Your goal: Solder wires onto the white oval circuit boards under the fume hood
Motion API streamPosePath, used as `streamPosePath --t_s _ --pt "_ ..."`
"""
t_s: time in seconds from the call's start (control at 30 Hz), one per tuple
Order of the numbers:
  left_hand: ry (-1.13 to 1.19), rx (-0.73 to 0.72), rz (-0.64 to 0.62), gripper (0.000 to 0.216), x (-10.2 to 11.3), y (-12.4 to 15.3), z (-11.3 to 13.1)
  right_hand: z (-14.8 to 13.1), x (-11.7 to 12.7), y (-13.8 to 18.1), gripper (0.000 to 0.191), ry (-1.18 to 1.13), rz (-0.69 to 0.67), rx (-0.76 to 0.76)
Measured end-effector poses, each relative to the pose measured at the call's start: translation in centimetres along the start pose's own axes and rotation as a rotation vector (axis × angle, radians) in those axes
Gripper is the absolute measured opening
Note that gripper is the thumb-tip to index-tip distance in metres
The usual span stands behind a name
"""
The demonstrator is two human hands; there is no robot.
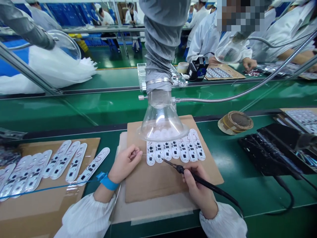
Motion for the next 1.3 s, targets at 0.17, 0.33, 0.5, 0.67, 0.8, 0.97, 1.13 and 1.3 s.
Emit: streamPosePath --t_s 0.17,0.33,0.5,0.67,0.8,0.97,1.13,1.3 --pt "-0.031 -0.01 0.008 0.03 0.0 0.0 0.0 -0.2 -0.2 -0.2 0.028 0.002 -0.044 0.011" --pt "-0.041 -0.012 0.003 0.03 -0.1 0.1 -0.1 -0.3 -0.2 -0.3 0.03 -0.004 -0.043 0.016" --pt "-0.02 -0.02 0.004 0.029 -0.1 0.0 0.1 -0.4 -0.2 -0.3 0.03 -0.008 -0.047 0.027" --pt "-0.029 -0.026 -0.002 0.028 0.0 0.0 0.4 -0.6 -0.2 -0.2 0.024 0.045 -0.094 0.07" --pt "-0.018 -0.028 -0.008 0.029 0.0 0.0 0.5 -0.5 -0.2 -0.1 0.021 0.016 -0.067 0.05" --pt "-0.007 -0.033 -0.008 0.029 -0.1 -0.1 0.4 -0.8 -0.3 -0.4 0.021 0.023 -0.096 0.078" --pt "-0.001 -0.045 -0.003 0.028 0.0 -0.1 0.7 -0.7 0.0 -0.2 0.026 0.015 -0.07 0.051" --pt "0.015 -0.031 -0.022 0.028 0.9 -0.1 0.6 -0.3 -1.2 0.8 0.026 -0.067 0.004 -0.021"
Point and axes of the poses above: each hand's wrist, its own y-axis away from the middle knuckle, its own x-axis out of the back of the hand, z = x × y, the point moved 2 cm from there along -y, towards the middle knuckle, and after that the axes turned 1 degree about y, right-handed, at the moved point
